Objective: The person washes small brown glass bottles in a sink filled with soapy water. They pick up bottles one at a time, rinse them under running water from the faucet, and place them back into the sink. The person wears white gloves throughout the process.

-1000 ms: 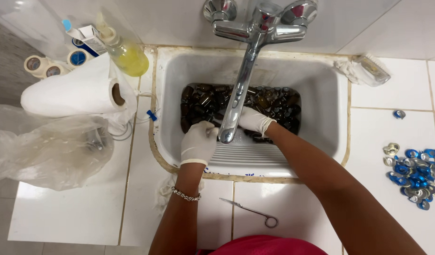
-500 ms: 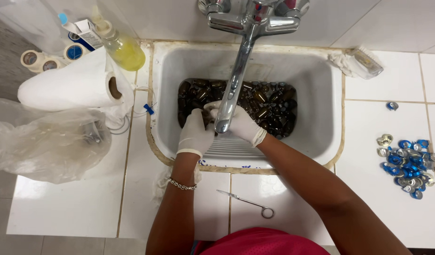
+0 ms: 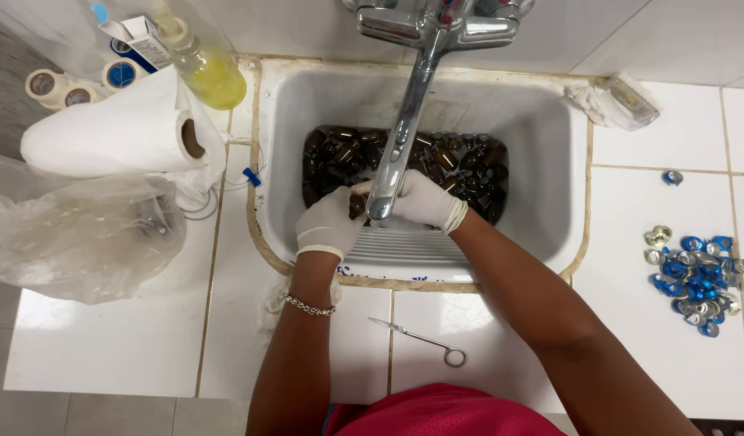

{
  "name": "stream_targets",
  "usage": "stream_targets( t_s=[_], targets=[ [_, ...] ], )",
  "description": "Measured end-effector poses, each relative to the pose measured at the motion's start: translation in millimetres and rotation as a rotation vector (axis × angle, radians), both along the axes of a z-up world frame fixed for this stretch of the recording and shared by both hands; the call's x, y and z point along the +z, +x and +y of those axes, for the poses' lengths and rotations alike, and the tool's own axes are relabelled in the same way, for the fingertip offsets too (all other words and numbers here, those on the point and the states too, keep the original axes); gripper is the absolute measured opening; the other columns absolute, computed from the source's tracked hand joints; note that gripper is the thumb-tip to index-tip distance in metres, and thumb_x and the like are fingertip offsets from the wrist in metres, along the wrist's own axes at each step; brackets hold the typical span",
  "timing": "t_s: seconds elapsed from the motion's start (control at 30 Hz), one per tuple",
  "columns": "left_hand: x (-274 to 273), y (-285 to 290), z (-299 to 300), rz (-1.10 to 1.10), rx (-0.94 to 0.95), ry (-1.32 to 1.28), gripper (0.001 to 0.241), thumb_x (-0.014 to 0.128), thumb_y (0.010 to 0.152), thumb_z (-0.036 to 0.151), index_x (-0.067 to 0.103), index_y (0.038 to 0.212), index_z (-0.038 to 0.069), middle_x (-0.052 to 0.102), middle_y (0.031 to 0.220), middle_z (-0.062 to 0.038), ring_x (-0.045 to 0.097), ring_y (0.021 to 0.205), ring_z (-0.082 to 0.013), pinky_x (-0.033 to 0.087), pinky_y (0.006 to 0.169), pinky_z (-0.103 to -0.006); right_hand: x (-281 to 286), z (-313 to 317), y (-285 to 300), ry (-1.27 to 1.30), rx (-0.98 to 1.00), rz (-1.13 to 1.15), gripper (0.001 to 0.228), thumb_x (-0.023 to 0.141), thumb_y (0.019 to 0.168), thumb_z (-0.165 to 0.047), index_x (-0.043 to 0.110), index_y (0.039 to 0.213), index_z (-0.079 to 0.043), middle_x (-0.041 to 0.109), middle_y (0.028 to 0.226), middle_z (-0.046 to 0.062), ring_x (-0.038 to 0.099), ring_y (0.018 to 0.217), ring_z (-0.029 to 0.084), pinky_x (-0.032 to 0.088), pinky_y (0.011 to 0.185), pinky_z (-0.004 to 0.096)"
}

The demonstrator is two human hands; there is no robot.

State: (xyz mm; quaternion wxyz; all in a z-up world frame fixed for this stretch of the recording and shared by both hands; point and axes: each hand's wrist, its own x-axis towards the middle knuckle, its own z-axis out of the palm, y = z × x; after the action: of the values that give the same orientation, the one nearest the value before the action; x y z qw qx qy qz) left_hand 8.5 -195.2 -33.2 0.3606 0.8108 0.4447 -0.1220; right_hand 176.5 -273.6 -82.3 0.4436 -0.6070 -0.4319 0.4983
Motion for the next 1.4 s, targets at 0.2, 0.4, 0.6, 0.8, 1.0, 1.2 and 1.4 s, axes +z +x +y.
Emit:
stream_targets(
  t_s=[0.2,0.4,0.6,0.8,1.0,1.2,1.4],
  targets=[
    [-10.2,3.8,1.9,-0.021,0.004,0.031,0.036,0.061,0.094,0.027,0.060,0.124,0.006,0.071,0.109,-0.019,0.070,0.105,-0.0358,0.059,0.086,-0.0492,-1.4,5.9,-0.3,-0.007,-0.042,-0.008,0.040,0.092,0.072,-0.018,0.080,0.110,-0.015,0.079,0.107,0.008,0.074,0.103,0.023,0.049,0.106,0.040],
    [22.8,8.0,-4.3,-0.065,0.068,-0.057,0.040,0.061,0.095,0.022,0.058,0.130,0.004,0.069,0.116,-0.021,0.067,0.113,-0.0381,0.056,0.093,-0.0484,-4.7,7.2,-2.8,-0.019,-0.119,-0.088,0.023,0.087,0.080,-0.018,0.082,0.102,-0.016,0.080,0.101,0.006,0.074,0.103,0.022,0.051,0.104,0.039],
    [-17.6,3.3,4.8,-0.031,0.129,-0.093,0.043,0.064,0.093,0.029,0.053,0.128,0.007,0.068,0.116,-0.018,0.069,0.112,-0.0340,0.057,0.092,-0.0460,-10.8,11.1,3.0,-0.145,-0.124,-0.191,0.019,0.079,0.084,-0.023,0.081,0.103,-0.021,0.079,0.104,0.001,0.073,0.108,0.020,0.052,0.104,0.039],
    [-19.1,12.0,2.8,-0.008,0.098,-0.124,0.043,0.064,0.093,0.019,0.053,0.129,0.000,0.065,0.125,-0.023,0.064,0.120,-0.0373,0.056,0.098,-0.0482,41.4,7.8,-5.8,-0.185,0.050,-0.099,0.041,0.082,0.079,-0.018,0.077,0.120,-0.015,0.075,0.122,0.012,0.067,0.121,0.030,0.044,0.113,0.043],
    [-31.2,8.4,7.9,-0.061,0.167,-0.131,0.047,0.069,0.087,0.013,0.055,0.128,-0.006,0.065,0.123,-0.027,0.066,0.115,-0.0411,0.058,0.092,-0.0507,-6.2,18.4,15.4,-0.289,0.017,-0.143,0.028,0.072,0.091,-0.023,0.077,0.117,-0.011,0.077,0.114,0.012,0.069,0.118,0.029,0.045,0.110,0.044],
    [-43.4,5.4,7.0,-0.021,0.189,0.014,0.055,0.071,0.090,0.020,0.052,0.139,0.002,0.055,0.134,-0.027,0.064,0.118,-0.0457,0.058,0.093,-0.0570,-155.8,20.6,49.9,-0.403,0.483,-1.050,0.031,0.064,0.089,-0.024,0.078,0.110,-0.007,0.078,0.104,0.016,0.074,0.104,0.034,0.057,0.096,0.042],
    [-38.0,5.0,9.4,-0.080,0.262,0.095,0.049,0.065,0.098,0.024,0.053,0.141,0.003,0.053,0.137,-0.030,0.063,0.119,-0.0475,0.057,0.093,-0.0595,-165.2,43.8,46.0,-0.390,0.406,-0.656,0.030,0.066,0.090,-0.021,0.077,0.115,-0.008,0.077,0.102,0.014,0.073,0.099,0.031,0.056,0.096,0.040]
  ],
)
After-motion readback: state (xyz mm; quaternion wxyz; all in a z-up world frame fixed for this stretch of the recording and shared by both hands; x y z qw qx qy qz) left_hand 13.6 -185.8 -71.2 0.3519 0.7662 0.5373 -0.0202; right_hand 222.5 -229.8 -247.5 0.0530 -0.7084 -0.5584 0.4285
